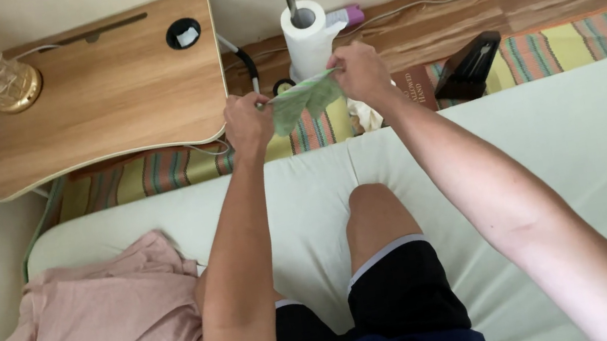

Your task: Cleaning a metronome and a small wooden table using a cloth.

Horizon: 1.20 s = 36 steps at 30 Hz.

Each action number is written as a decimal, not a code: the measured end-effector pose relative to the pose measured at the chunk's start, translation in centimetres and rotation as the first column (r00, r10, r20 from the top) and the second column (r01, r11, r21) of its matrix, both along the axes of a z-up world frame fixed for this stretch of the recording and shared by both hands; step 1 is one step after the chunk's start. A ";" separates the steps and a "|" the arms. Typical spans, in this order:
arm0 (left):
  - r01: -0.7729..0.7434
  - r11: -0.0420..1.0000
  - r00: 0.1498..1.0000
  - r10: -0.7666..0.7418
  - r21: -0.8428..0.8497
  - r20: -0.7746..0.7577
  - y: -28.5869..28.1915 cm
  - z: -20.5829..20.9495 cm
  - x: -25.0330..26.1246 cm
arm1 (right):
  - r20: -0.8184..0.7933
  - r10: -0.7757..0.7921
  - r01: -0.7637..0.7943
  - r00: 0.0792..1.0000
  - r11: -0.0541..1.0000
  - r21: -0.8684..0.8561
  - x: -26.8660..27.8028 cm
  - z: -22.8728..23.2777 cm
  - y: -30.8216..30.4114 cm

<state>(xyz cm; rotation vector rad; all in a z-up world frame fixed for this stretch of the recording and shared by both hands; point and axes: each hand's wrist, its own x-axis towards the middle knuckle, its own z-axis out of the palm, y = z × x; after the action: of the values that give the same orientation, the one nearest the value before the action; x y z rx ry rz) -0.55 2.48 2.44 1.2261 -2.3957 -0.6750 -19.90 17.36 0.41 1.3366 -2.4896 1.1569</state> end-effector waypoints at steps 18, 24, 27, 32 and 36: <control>-0.015 0.996 0.998 0.009 0.092 0.061 0.8 -6.2 -1.2 | 0.314 -0.119 0.016 0.942 0.950 0.313 0.3 -4.2 -0.2; -0.010 0.989 0.993 -0.008 0.145 0.122 0.6 -7.3 -1.8 | 0.371 -0.162 0.018 0.914 0.932 0.361 0.1 -4.3 -0.4; -0.005 0.989 0.993 -0.012 0.149 0.114 0.8 -7.8 -1.8 | 0.360 -0.163 0.027 0.919 0.935 0.355 -0.1 -5.5 -0.3; -0.018 0.985 0.995 0.001 0.171 0.100 0.8 -8.1 -1.9 | 0.349 -0.158 0.022 0.924 0.931 0.365 -0.5 -6.7 -0.7; 0.009 0.978 0.989 -0.039 0.207 0.141 0.6 -8.0 -2.5 | 0.376 -0.203 0.056 0.904 0.929 0.367 -0.2 -6.5 -0.9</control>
<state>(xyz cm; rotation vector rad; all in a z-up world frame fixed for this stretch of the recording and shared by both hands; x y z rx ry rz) -3.09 3.11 -5.60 1.3729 -2.5127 -0.8892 -20.10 16.48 -6.11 1.0454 -3.1578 1.0954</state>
